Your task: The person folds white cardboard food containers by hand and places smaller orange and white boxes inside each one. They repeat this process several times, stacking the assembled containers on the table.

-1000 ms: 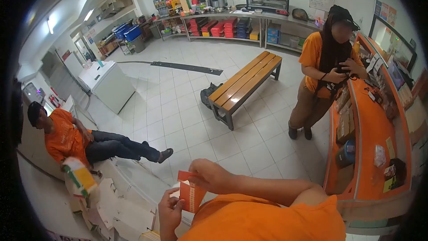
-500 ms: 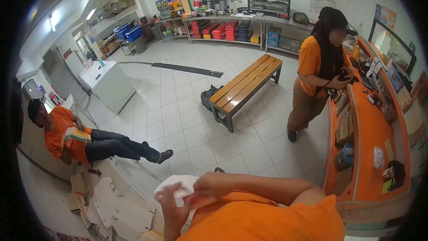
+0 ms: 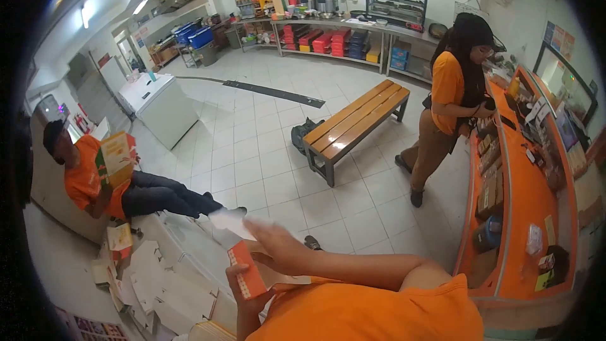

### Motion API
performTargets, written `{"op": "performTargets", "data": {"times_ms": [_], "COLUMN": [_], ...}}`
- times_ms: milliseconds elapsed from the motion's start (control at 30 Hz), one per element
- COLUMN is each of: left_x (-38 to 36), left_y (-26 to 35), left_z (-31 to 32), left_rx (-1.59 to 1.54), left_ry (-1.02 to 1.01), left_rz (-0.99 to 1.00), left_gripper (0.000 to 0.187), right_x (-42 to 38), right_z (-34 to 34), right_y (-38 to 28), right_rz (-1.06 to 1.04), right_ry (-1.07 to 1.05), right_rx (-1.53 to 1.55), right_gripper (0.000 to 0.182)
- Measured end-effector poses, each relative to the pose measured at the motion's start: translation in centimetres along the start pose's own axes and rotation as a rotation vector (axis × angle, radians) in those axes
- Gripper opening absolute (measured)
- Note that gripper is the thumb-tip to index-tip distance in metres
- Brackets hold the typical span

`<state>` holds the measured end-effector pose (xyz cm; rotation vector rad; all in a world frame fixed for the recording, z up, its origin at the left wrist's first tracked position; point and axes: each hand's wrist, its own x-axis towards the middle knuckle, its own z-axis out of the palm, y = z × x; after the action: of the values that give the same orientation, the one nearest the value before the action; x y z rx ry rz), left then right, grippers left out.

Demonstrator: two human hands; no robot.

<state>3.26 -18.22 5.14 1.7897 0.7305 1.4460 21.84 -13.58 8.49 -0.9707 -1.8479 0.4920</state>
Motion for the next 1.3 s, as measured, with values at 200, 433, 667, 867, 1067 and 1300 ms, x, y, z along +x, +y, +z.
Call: {"op": "performTargets", "data": {"times_ms": [200,433,667,867,1067,1300], "left_x": [0.1,-2.0,-2.2,-2.3,-11.1,-22.9], "left_y": [1.3,2.1,3.5,3.0,2.7,2.5], "left_z": [-1.4,-4.1,-6.8,-7.2,-7.0,-5.8], "left_rx": [0.201,0.234,0.675,1.072,1.257,1.327], "left_ry": [0.054,0.313,0.522,0.747,1.827,1.915], "left_rz": [0.085,-0.058,0.025,-0.048,-0.432,-0.968], "left_gripper": [0.085,0.068,0.051,0.047,0.076,0.048], "right_x": [3.2,5.2,12.3,14.4,14.8,5.6], "right_z": [0.4,6.1,15.1,29.2,39.9,47.0], "right_y": [1.1,4.0,5.4,3.3,-8.4,-15.4], "right_rz": [0.171,-0.216,0.267,0.187,-0.615,-0.894], "right_ry": [-0.578,-0.670,-1.225,-1.382,-1.480,-1.600], "right_rx": [0.245,0.030,0.214,0.769,0.440,0.478], "right_gripper": [0.032,0.021,0.055,0.024,0.042,0.054]}}
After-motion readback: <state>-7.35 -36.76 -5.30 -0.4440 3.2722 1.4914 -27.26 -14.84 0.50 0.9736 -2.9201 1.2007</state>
